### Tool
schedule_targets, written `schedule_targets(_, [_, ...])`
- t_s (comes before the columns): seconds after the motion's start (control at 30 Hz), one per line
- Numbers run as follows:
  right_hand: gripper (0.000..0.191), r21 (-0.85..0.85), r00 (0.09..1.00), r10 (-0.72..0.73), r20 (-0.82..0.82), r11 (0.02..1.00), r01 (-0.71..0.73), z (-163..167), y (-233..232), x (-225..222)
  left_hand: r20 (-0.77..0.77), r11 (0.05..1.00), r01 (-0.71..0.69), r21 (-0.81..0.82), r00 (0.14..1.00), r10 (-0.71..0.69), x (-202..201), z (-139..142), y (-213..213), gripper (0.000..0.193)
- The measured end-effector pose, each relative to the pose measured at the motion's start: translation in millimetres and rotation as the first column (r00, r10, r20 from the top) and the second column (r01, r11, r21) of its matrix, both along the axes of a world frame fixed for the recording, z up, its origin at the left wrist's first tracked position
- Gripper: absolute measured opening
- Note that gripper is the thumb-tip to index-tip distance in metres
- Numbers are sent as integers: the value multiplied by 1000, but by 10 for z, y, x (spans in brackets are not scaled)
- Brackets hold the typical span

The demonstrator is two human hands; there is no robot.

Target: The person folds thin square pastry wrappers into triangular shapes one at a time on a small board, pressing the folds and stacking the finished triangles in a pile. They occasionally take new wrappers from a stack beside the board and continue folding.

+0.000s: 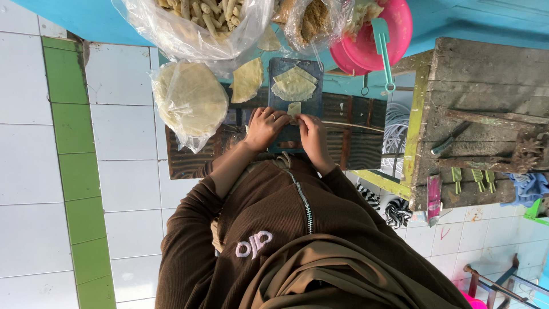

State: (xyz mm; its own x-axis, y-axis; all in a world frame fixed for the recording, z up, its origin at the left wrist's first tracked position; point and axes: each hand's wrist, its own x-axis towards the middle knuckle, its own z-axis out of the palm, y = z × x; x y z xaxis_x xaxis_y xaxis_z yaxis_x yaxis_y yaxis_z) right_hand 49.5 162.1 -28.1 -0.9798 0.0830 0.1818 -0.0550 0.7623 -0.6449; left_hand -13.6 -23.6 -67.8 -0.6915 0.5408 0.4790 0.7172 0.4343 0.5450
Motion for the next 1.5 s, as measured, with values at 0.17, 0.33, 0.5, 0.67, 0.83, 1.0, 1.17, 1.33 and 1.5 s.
schedule_targets(0.17, [29, 137, 998, 63, 19, 988, -65, 43, -32, 67, -24, 999, -23, -40, 999, 22, 10, 3, -3, 20])
schedule_targets(0.33, [34, 226, 998, 54, 34, 972, -60, 62, -21, 127, -49, 999, -4, -36, 999, 2, 11, 39, 12, 22])
schedule_targets(0.5, [35, 206, 999, 32, 29, 978, -37, 10, -15, 174, 14, 998, -54, -28, 998, 55, 25, 87, 0, 17])
schedule_targets(0.67, [35, 236, 1000, 15, 3, 972, -15, 7, -13, 199, -36, 999, -42, -24, 998, 41, 15, 100, 11, 16])
schedule_targets(0.83, [32, 276, 1000, 8, -1, 961, -7, 36, 2, 195, -50, 999, -29, -28, 998, 28, 27, 72, -1, 18])
schedule_targets(1.0, [32, 283, 999, -15, -52, 959, 29, 35, 19, 176, -39, 999, -28, -18, 999, 28, 32, 38, 19, 17])
schedule_targets(1.17, [32, 292, 999, -24, -31, 956, 32, 51, 34, 171, -52, 1000, -21, -15, 998, 20, 29, 56, 12, 18])
schedule_targets(1.33, [32, 316, 999, 21, -33, 949, -9, 86, 30, 164, -43, 999, -28, -30, 999, 27, 20, 120, 12, 18])
schedule_targets(1.5, [32, 332, 999, 44, -28, 943, -32, 109, 16, 158, -35, 999, -49, -2, 998, 49, 11, 111, 35, 17])
